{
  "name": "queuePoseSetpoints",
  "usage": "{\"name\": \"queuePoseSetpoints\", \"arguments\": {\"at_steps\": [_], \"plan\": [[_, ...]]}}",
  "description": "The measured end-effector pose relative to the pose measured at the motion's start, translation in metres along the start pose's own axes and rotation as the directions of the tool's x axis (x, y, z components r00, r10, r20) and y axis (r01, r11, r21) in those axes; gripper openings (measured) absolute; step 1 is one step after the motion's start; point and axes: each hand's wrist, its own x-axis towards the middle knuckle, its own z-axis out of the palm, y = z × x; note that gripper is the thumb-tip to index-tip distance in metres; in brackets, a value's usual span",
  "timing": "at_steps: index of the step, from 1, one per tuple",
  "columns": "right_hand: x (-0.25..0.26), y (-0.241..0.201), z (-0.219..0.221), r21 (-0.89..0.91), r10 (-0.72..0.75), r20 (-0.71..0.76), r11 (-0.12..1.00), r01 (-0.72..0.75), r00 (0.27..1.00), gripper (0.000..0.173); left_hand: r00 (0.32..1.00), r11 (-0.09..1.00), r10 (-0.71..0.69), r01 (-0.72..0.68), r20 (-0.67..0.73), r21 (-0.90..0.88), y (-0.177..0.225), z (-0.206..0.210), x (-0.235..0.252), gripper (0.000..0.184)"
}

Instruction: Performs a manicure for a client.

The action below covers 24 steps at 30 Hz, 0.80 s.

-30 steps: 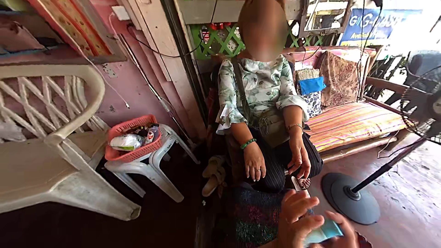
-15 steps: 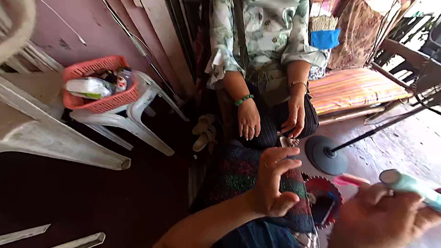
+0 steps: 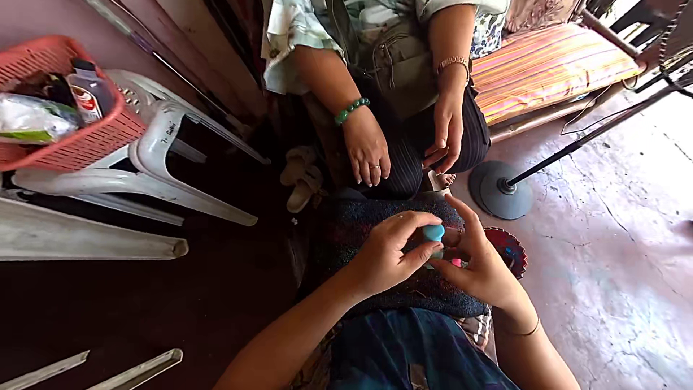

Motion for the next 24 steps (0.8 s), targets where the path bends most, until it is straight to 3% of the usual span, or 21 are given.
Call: {"name": "queuePoseSetpoints", "arguments": {"at_steps": [4,7,9,11,13,14,16,19,20,24], "plan": [[0.001,0.015,0.014,0.088,0.001,0.013,0.996,-0.002,1.000,0.039,0.994,0.993,-0.113,0.113,-0.002,-0.039,0.003,-0.021,-0.011,0.032],[0.002,0.020,0.022,0.165,0.051,0.092,0.984,-0.065,0.995,0.032,0.981,0.978,-0.193,0.190,-0.023,-0.090,-0.001,-0.034,-0.024,0.029],[0.004,0.024,0.036,0.282,0.092,0.118,0.952,-0.122,0.989,0.031,0.975,0.983,-0.186,0.185,-0.125,-0.016,-0.006,-0.033,-0.034,0.024],[0.007,0.030,0.051,0.471,0.147,0.111,0.863,-0.182,0.983,0.030,0.967,0.976,-0.046,0.097,-0.251,0.194,-0.016,-0.027,-0.046,0.028],[0.011,0.036,0.063,0.725,0.242,0.063,0.656,-0.211,0.968,0.027,0.942,0.943,0.138,-0.030,-0.306,0.333,-0.030,-0.026,-0.054,0.038],[0.015,0.040,0.064,0.808,0.291,0.037,0.555,-0.200,0.956,0.026,0.930,0.945,0.160,-0.048,-0.330,0.323,-0.040,-0.028,-0.056,0.040],[0.025,0.049,0.060,0.886,0.358,-0.023,0.440,-0.146,0.933,0.026,0.914,0.965,0.000,0.106,-0.405,0.238,-0.060,-0.038,-0.052,0.042],[0.036,0.059,0.044,0.926,0.380,-0.101,0.374,-0.053,0.919,0.025,0.786,0.857,-0.390,0.500,-0.480,0.123,-0.082,-0.058,-0.021,0.042],[0.039,0.061,0.039,0.933,0.365,-0.117,0.360,-0.024,0.923,0.024,0.759,0.818,-0.453,0.563,-0.468,0.119,-0.085,-0.063,-0.012,0.040],[0.051,0.062,0.028,0.917,0.374,-0.170,0.398,0.007,0.912,0.020,0.774,0.806,-0.520,0.585,-0.362,0.093,-0.090,-0.071,0.009,0.027]]}}
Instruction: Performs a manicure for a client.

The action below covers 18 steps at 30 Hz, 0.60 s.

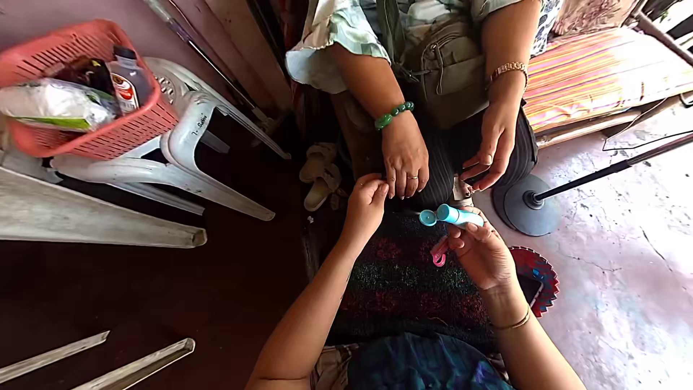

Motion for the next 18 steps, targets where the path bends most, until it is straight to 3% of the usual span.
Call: {"name": "queuePoseSetpoints", "arguments": {"at_steps": [4,7,15,18], "plan": [[0.013,-0.003,0.010,-0.160,-0.069,-0.031,0.985,0.064,0.997,0.020,0.984,0.925,-0.064,0.122,0.168,-0.360,0.010,-0.001,0.003,0.015],[0.021,-0.005,0.025,-0.307,-0.154,0.008,0.940,0.149,0.988,0.019,0.981,0.863,-0.033,0.124,0.192,-0.489,0.017,0.001,0.002,0.013],[0.042,-0.002,0.052,-0.625,-0.315,0.104,0.717,0.308,0.943,0.026,0.988,0.828,-0.016,0.098,0.152,-0.552,0.026,0.007,0.000,0.012],[0.041,-0.003,0.054,-0.556,-0.257,0.039,0.797,0.234,0.966,0.022,0.991,0.846,0.006,0.067,0.136,-0.529,0.028,0.006,-0.003,0.010]]}}
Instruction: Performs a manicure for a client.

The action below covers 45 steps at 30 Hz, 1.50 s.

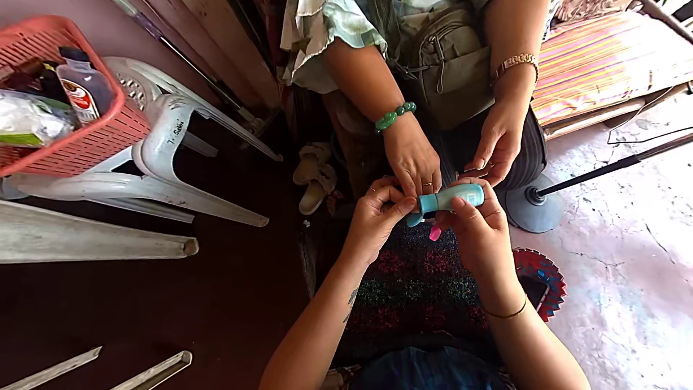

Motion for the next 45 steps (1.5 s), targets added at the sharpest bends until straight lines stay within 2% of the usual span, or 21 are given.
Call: {"name": "queuePoseSetpoints", "arguments": {"at_steps": [4,6,9,10,13,15,17,19,21,23,25,29,32,34,36,38,41,43,45], "plan": [[-0.002,0.003,-0.012,0.307,0.261,0.000,0.919,-0.248,0.965,0.021,0.999,0.997,0.001,0.002,-0.041,0.072,0.004,0.002,-0.005,0.009],[-0.005,0.007,-0.017,0.356,0.298,-0.020,0.894,-0.272,0.954,0.023,0.999,0.997,-0.038,0.040,-0.018,0.060,0.007,0.001,-0.007,0.010],[-0.010,0.003,-0.013,0.234,0.168,-0.071,0.961,-0.147,0.983,0.019,0.999,0.997,-0.043,0.044,-0.013,0.058,0.010,0.001,-0.008,0.004],[-0.010,0.001,-0.010,0.171,0.106,-0.074,0.981,-0.092,0.992,0.018,0.999,0.998,-0.029,0.030,-0.024,0.057,0.010,0.002,-0.008,0.008],[-0.008,-0.002,-0.003,0.009,-0.062,-0.028,0.998,0.062,0.998,0.022,0.998,0.999,0.000,0.003,-0.060,0.052,0.008,0.006,-0.008,0.012],[-0.006,0.000,0.001,-0.059,-0.095,0.019,0.994,0.096,0.995,0.025,0.995,0.998,0.012,-0.005,-0.097,0.069,0.008,0.009,-0.009,0.013],[-0.006,0.000,0.005,-0.025,-0.023,0.025,0.999,0.024,0.999,0.022,0.991,0.997,0.020,-0.009,-0.129,0.082,0.008,0.010,-0.010,0.014],[-0.005,-0.001,0.006,0.131,0.126,0.007,0.983,-0.126,0.992,0.018,0.993,0.996,0.011,0.000,-0.122,0.088,0.009,0.008,-0.011,0.010],[-0.006,0.001,-0.001,0.314,0.287,0.022,0.907,-0.279,0.958,0.021,0.998,0.996,-0.032,0.036,-0.047,0.084,0.010,0.003,-0.013,0.007],[-0.009,0.004,-0.008,0.378,0.349,0.011,0.866,-0.327,0.937,0.025,0.994,0.992,-0.096,0.091,0.057,0.082,0.011,-0.003,-0.015,0.029],[-0.015,0.006,-0.014,0.302,0.277,-0.050,0.920,-0.250,0.959,0.021,0.988,0.992,-0.118,0.112,0.096,0.064,0.010,-0.004,-0.017,0.038],[-0.026,0.003,-0.014,0.053,0.055,-0.114,0.997,-0.049,0.992,0.020,0.996,0.996,-0.094,0.094,-0.002,0.002,0.008,0.004,-0.019,0.036],[-0.028,0.006,-0.010,-0.178,-0.126,-0.060,0.977,0.114,0.990,0.026,0.996,0.996,-0.085,0.085,-0.017,-0.035,0.006,0.011,-0.018,0.038],[-0.028,0.007,-0.008,-0.248,-0.170,-0.041,0.956,0.155,0.985,0.028,0.997,0.997,-0.067,0.066,-0.041,-0.027,0.004,0.015,-0.018,0.036],[-0.024,0.007,-0.012,-0.143,-0.063,-0.073,0.988,0.052,0.995,0.023,0.997,0.999,-0.038,0.038,-0.066,-0.003,0.000,0.019,-0.018,0.035],[-0.018,0.006,-0.020,0.114,0.168,-0.087,0.981,-0.158,0.982,0.018,0.998,0.999,-0.004,0.006,-0.061,0.039,-0.006,0.023,-0.020,0.041],[-0.015,0.009,-0.035,0.421,0.447,0.029,0.806,-0.417,0.894,0.033,1.000,1.000,-0.017,0.017,-0.020,0.023,-0.009,0.024,-0.021,0.053],[-0.019,0.010,-0.041,0.481,0.471,0.053,0.761,-0.436,0.880,0.031,0.997,0.997,-0.065,0.063,-0.042,-0.050,-0.006,0.025,-0.022,0.055],[-0.025,0.011,-0.045,0.483,0.451,0.044,0.772,-0.414,0.892,0.027,0.989,0.986,-0.139,0.133,-0.052,-0.101,-0.003,0.024,-0.022,0.059]]}}
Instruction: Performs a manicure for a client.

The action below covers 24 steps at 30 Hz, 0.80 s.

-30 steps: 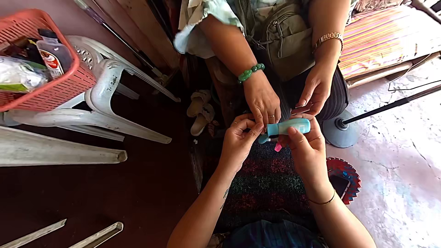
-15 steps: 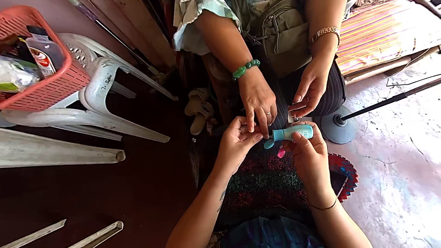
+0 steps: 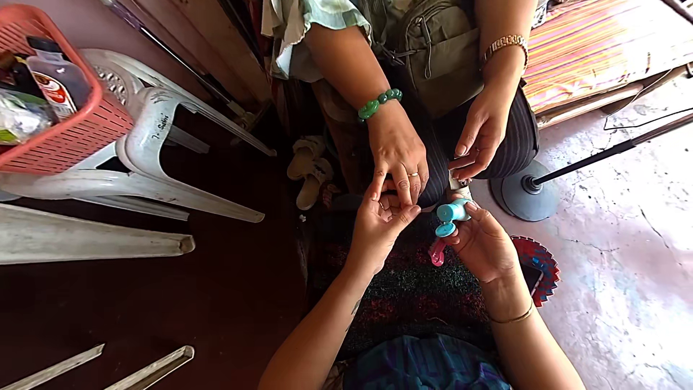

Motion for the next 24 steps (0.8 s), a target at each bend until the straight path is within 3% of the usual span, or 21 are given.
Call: {"name": "queuePoseSetpoints", "arguments": {"at_steps": [2,4,6,8,13,17,20,24], "plan": [[-0.004,0.000,-0.002,-0.044,-0.048,-0.028,0.998,0.047,0.998,0.027,0.995,0.995,-0.094,0.094,0.034,-0.012,0.003,-0.004,0.000,0.068],[-0.006,0.000,0.001,-0.120,-0.133,-0.060,0.985,0.126,0.989,0.025,0.987,0.989,-0.147,0.145,0.057,0.031,0.005,-0.006,-0.001,0.057],[-0.007,0.001,0.006,-0.210,-0.226,-0.058,0.955,0.210,0.972,0.023,0.994,0.987,-0.109,0.104,0.032,0.121,0.005,-0.004,-0.003,0.029],[-0.008,0.004,0.012,-0.308,-0.324,-0.033,0.903,0.299,0.945,0.020,1.000,0.979,-0.025,0.023,0.008,0.205,0.001,-0.002,-0.005,0.012],[-0.008,0.016,0.018,-0.502,-0.467,0.079,0.744,0.440,0.881,0.028,0.997,0.942,0.081,-0.081,0.014,0.327,-0.003,0.000,-0.005,0.014],[-0.009,0.010,0.016,-0.359,-0.314,-0.052,0.892,0.276,0.948,0.020,0.974,0.855,0.218,-0.219,0.058,0.470,-0.005,-0.001,-0.005,0.018],[-0.011,0.006,0.006,-0.225,-0.186,-0.115,0.962,0.157,0.976,0.023,0.970,0.859,0.225,-0.241,0.090,0.452,-0.008,0.000,-0.006,0.031],[-0.013,0.007,0.000,-0.241,-0.281,-0.106,0.938,0.250,0.954,0.018,0.998,0.977,0.051,-0.058,0.039,0.205,-0.003,0.010,-0.006,0.029]]}}
